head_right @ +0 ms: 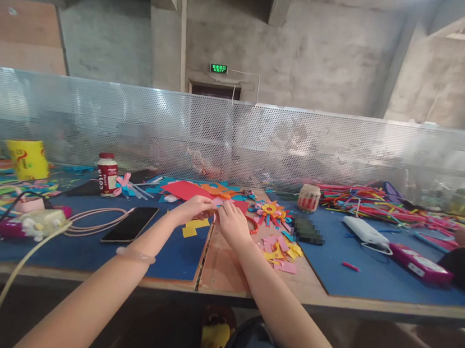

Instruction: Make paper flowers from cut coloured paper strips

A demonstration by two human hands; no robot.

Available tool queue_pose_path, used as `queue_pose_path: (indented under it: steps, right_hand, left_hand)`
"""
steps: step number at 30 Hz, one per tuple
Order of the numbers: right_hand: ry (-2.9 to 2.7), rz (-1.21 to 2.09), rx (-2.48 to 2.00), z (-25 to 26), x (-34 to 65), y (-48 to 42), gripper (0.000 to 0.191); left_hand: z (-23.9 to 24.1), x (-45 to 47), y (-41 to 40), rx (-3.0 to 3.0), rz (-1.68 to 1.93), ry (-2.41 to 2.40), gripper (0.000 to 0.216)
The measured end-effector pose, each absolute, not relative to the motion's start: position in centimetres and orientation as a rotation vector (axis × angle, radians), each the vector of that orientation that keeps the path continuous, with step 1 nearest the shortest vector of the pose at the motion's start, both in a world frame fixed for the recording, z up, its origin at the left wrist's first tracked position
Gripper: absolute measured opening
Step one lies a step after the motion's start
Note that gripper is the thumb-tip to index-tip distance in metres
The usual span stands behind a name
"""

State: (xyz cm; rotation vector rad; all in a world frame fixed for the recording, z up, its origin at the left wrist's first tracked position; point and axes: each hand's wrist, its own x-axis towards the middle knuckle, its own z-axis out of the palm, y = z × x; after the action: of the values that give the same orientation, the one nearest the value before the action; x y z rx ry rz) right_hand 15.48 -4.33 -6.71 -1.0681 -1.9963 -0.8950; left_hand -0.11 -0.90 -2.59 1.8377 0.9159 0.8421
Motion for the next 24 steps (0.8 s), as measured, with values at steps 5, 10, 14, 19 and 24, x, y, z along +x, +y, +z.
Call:
queue_pose_path:
  steps: [5, 10, 14, 19, 24]
  right_hand:
    - [-1.912, -0.754, -1.076, -6.7, 15.8, -4.1, 0.013]
    - [-1.775, -0.54, -0.995, -7.0, 16.1, -3.7, 0.023]
    - [-1.727, -0.358, -0.985, -7.3, 16.3, -3.4, 0.023]
    - [-1.728, -0.261, -0.99, -7.3, 16.5, -3.7, 0.019]
    - [-1.742, -0.296, -0.928, -6.9, 16.4, -4.0, 0.017]
  left_hand:
    - [-2.5, -0.5, -0.7, 1.971, 0.854, 0.819, 0.032]
    - [-2.2, -0.6, -0.7, 2.1, 0.876, 0.832, 0.036]
    - [-1.9, -0.5, -1.0, 2.121, 0.902, 0.826, 0.033]
    - [-1.6, -0.5, -1.4, 2.133, 0.884, 0.835, 0.025]
    - [-1.3, -0.4, -1.9, 2.152, 0.874, 0.844, 0.018]
